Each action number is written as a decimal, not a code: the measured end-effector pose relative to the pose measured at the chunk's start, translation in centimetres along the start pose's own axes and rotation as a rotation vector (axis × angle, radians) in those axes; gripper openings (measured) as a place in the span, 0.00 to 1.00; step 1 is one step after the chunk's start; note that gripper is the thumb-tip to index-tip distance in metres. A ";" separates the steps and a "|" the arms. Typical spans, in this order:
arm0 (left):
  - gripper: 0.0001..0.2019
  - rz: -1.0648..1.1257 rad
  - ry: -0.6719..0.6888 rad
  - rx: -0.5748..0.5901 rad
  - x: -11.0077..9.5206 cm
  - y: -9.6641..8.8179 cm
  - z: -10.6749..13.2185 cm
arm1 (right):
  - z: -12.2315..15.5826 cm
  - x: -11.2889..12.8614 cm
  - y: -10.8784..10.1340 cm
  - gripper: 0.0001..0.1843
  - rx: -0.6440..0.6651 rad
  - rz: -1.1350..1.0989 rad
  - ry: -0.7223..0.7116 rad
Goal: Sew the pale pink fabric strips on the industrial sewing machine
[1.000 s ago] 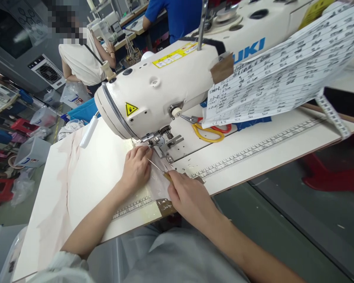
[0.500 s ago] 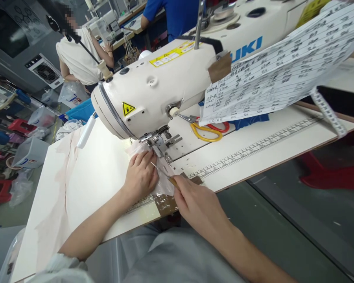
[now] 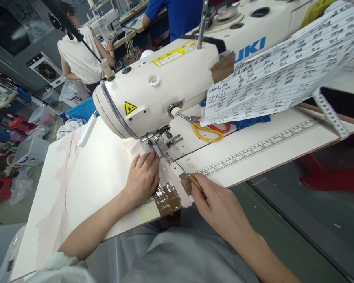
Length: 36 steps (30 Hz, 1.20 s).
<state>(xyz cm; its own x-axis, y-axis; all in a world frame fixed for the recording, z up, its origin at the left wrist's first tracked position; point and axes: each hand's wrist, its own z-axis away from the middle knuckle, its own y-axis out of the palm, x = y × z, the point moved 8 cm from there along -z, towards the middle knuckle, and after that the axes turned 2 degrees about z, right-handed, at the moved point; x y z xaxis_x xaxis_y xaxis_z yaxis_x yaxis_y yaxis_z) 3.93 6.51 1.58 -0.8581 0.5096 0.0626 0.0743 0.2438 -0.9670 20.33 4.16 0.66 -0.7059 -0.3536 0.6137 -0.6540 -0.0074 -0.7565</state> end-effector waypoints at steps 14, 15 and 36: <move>0.20 -0.011 -0.009 -0.013 -0.3 0.0 0.1 | 0.2 -0.2 0.0 0.11 -0.024 -0.009 -0.007; 0.21 -0.011 -0.006 -0.014 -0.3 0.0 0.1 | 0.3 -0.3 0.1 0.12 -0.033 -0.004 -0.009; 0.21 0.015 -0.042 -0.014 0.8 0.4 -0.2 | -0.7 3.7 0.7 0.11 -0.118 -0.155 -0.298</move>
<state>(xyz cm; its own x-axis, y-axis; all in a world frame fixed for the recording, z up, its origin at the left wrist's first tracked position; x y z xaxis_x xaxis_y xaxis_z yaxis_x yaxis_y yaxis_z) 3.41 7.22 1.30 -0.8772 0.4786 0.0371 0.0946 0.2480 -0.9641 17.09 3.47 2.50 -0.4969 -0.6146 0.6127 -0.7862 0.0199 -0.6177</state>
